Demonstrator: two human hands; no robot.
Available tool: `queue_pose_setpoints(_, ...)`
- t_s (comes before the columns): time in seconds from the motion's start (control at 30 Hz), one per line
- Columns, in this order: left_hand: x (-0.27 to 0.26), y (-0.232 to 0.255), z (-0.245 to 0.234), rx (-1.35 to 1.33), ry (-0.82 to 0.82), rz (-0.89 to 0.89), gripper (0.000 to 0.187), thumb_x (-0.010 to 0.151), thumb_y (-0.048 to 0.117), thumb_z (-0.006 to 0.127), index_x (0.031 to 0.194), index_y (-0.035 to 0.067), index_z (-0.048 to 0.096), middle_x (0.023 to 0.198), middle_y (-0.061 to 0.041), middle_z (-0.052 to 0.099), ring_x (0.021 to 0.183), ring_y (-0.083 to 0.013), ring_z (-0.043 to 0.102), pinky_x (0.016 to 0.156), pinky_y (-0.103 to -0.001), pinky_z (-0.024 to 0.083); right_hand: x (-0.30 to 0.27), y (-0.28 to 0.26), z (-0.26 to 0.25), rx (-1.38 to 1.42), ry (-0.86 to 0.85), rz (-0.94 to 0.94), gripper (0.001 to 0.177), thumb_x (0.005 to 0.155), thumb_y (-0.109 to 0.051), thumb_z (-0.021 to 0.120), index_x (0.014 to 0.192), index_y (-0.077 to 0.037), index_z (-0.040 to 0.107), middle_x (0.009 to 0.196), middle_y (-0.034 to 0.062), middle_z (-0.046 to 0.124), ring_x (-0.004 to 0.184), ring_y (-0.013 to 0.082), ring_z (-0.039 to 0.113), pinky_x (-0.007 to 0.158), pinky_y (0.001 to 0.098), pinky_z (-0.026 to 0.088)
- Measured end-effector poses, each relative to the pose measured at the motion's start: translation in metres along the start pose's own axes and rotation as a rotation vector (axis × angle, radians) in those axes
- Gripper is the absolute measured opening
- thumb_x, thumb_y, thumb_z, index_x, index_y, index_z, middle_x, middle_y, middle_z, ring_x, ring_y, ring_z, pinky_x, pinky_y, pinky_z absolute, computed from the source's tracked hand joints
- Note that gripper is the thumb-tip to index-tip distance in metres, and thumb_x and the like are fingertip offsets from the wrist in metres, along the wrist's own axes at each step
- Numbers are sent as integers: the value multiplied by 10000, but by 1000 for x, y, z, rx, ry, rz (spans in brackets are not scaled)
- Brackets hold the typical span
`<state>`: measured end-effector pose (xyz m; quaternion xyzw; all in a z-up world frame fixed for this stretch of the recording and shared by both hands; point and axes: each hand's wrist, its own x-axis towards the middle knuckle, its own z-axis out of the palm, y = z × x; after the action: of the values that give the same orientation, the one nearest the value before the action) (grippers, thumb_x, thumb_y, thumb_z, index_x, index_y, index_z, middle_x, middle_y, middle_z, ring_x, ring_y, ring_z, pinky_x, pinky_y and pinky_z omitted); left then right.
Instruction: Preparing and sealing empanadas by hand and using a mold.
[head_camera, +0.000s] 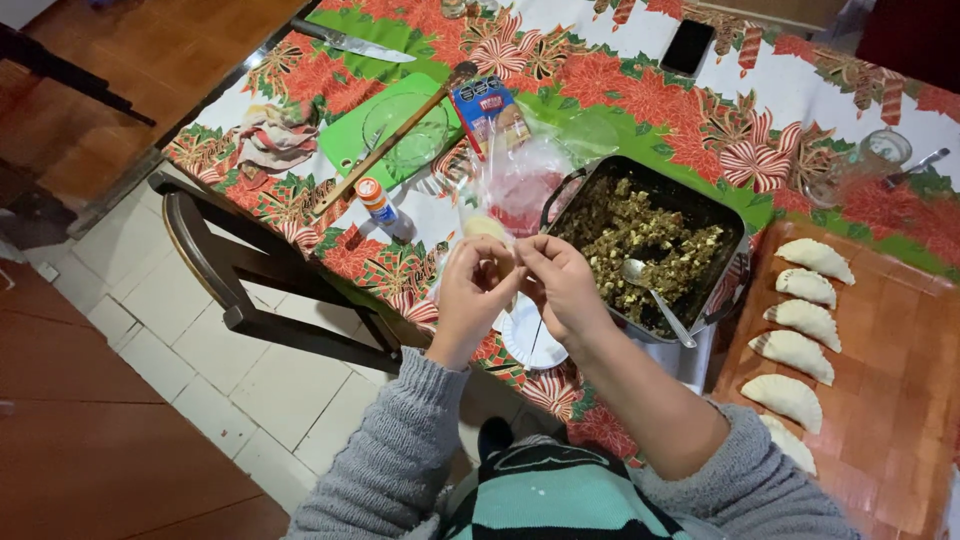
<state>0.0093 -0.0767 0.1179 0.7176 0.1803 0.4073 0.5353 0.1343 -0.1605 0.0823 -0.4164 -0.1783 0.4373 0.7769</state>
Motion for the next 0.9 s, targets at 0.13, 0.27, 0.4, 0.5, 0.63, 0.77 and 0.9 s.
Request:
queue_pose_setpoints(0.13,0,1,-2,-35,-1,8,246,844,10,815,983,36,614,1075,-10,562,778,-43,511,658,-185,456,2,2,-1,63,-8,19,153,1027,-171,626,1077,-28,606,993,57,701,889,157,674,829,353,579)
queue_pose_setpoints(0.27,1,4,-2,-96,-8,-40,225,851,4,798,983,36,618,1067,1,564,737,-25,491,640,-179,437,3,2,-2,98,27,22,159,1039,-207,613,1084,-56,595,994,35,678,895,145,661,839,359,572)
queue_pose_setpoints(0.4,3,1,-1,-181,-18,-49,231,849,-8,784,989,36,606,1074,6,556,743,-19,499,644,-176,436,-1,-5,3,121,7,35,163,1047,-211,608,1101,-57,590,1019,53,677,929,160,656,879,371,558)
queue_pose_setpoints(0.5,5,1,-5,-285,-43,-54,225,874,-43,773,1002,28,603,1078,7,554,796,-29,488,701,-181,427,-7,-14,8,158,-7,59,205,1028,-228,588,1116,-44,606,1035,60,680,962,176,671,880,380,559)
queue_pose_setpoints(0.63,7,-3,-6,-499,-29,-151,239,893,-53,753,1035,38,584,1055,20,543,825,-35,482,737,-186,425,-12,-21,9,190,-2,71,243,1030,-218,598,1158,-13,626,1084,72,691,1019,171,658,921,392,550)
queue_pose_setpoints(0.77,8,10,-9,-566,-31,-207,212,916,-46,721,1048,45,583,1064,27,551,893,-46,521,813,-197,460,-14,-24,10,118,-105,2,223,967,-133,682,1150,-17,631,1114,68,687,1068,175,665,1005,403,548)
queue_pose_setpoints(0.9,7,1,-8,-627,-40,-197,202,935,-48,712,1064,45,587,1059,15,555,912,-53,533,830,-203,463,-17,-25,14,70,-155,-33,234,941,-93,734,1137,-5,641,1097,61,685,1039,158,674,993,365,556)
